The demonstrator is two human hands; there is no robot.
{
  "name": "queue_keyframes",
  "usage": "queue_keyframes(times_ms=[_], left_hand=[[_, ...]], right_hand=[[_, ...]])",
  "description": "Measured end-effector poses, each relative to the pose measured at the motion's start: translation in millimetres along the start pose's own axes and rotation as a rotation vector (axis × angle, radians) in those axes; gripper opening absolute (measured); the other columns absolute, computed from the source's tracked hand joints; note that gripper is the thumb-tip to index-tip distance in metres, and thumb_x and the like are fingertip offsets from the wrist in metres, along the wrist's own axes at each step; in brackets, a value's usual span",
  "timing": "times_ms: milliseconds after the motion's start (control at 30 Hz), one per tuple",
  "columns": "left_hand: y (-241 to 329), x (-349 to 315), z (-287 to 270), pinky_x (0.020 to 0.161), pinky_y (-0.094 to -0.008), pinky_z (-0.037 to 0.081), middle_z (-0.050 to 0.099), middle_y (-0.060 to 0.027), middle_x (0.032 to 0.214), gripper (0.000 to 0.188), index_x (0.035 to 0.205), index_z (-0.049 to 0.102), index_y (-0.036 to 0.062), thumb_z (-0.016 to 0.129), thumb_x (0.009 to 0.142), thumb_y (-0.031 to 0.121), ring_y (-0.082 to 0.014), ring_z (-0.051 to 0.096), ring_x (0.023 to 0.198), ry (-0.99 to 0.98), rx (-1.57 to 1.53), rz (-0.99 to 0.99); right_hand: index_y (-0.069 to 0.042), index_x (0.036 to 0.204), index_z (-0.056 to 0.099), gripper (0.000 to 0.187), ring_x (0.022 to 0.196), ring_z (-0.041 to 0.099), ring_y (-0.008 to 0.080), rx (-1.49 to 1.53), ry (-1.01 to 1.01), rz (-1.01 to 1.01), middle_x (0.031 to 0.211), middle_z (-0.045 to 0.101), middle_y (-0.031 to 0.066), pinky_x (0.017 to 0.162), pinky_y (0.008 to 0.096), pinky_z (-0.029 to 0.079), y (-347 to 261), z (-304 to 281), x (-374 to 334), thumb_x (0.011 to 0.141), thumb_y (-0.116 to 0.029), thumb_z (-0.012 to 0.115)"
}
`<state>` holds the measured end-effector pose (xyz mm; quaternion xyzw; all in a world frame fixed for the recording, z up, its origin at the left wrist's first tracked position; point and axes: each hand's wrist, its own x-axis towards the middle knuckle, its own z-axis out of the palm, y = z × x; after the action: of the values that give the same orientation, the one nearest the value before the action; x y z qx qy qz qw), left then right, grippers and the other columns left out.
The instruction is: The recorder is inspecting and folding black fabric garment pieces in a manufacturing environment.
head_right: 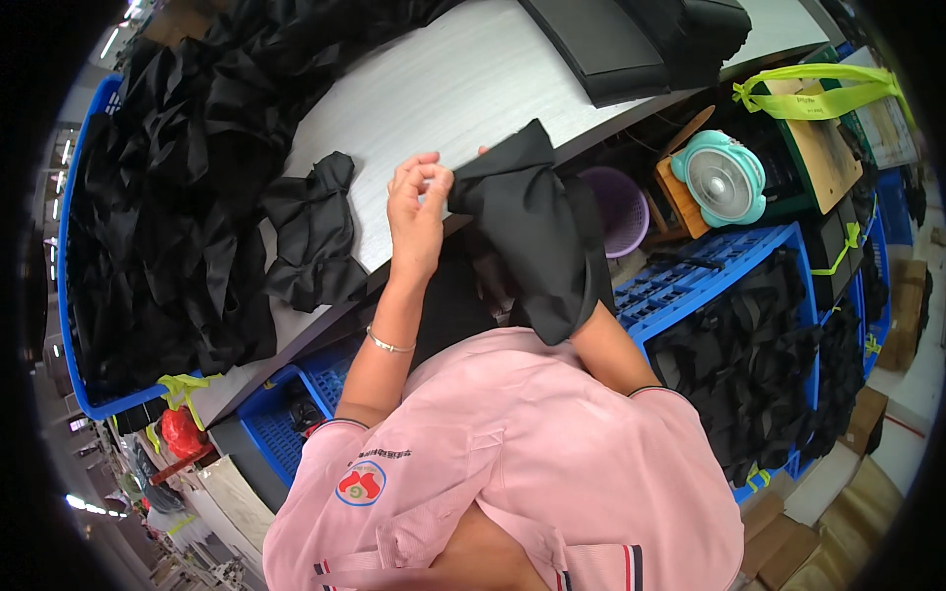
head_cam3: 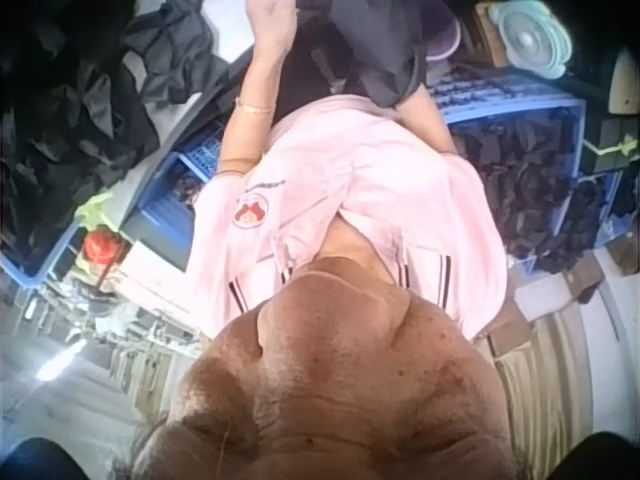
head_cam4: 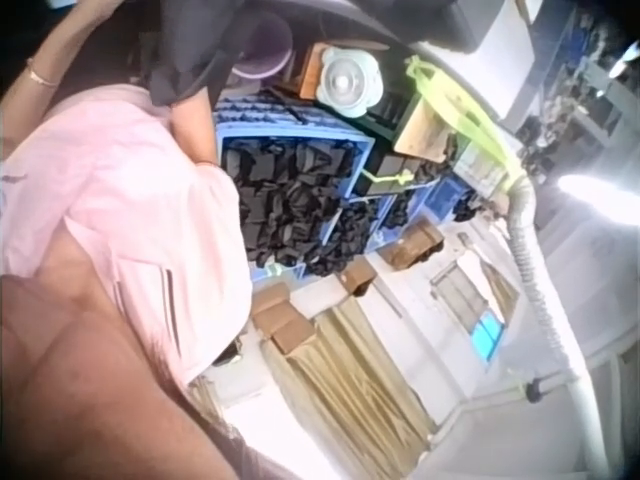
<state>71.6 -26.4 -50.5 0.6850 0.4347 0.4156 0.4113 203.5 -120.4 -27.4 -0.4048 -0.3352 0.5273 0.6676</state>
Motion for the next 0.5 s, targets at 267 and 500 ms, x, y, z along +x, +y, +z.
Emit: queue_keyframes(times_ms=[267, 500], left_hand=[[11.7, 6.5, 7.6, 0.104, -0.0404, 0.041, 0.053, -0.0143, 0.140, 0.048, 0.128, 0.059, 0.0090, 0.077, 0.083, 0.007, -0.0308, 0.048, 0.131, -0.139, -0.067, 0.143], [55.5, -68.5, 17.4, 0.109, -0.0421, 0.039, 0.054, -0.0212, 0.136, 0.068, 0.135, 0.053, 0.0013, 0.082, 0.077, 0.020, -0.0355, 0.050, 0.129, -0.137, 0.045, 0.456]], right_hand=[[-0.001, 0.140, 0.047, 0.043, 0.118, 0.055, 0.0144, -0.075, -0.012, 0.014, 0.129, 0.060, 0.0075, 0.102, 0.0283, 0.045, 4.3, -14.3, -29.7, 0.100, -0.014, 0.058], [-0.002, 0.134, 0.051, 0.037, 0.115, 0.054, 0.0130, 0.255, 0.247, 0.063, 0.127, 0.059, 0.0057, 0.100, 0.0286, 0.044, 24.7, -45.5, 1.6, 0.101, -0.017, 0.058]])
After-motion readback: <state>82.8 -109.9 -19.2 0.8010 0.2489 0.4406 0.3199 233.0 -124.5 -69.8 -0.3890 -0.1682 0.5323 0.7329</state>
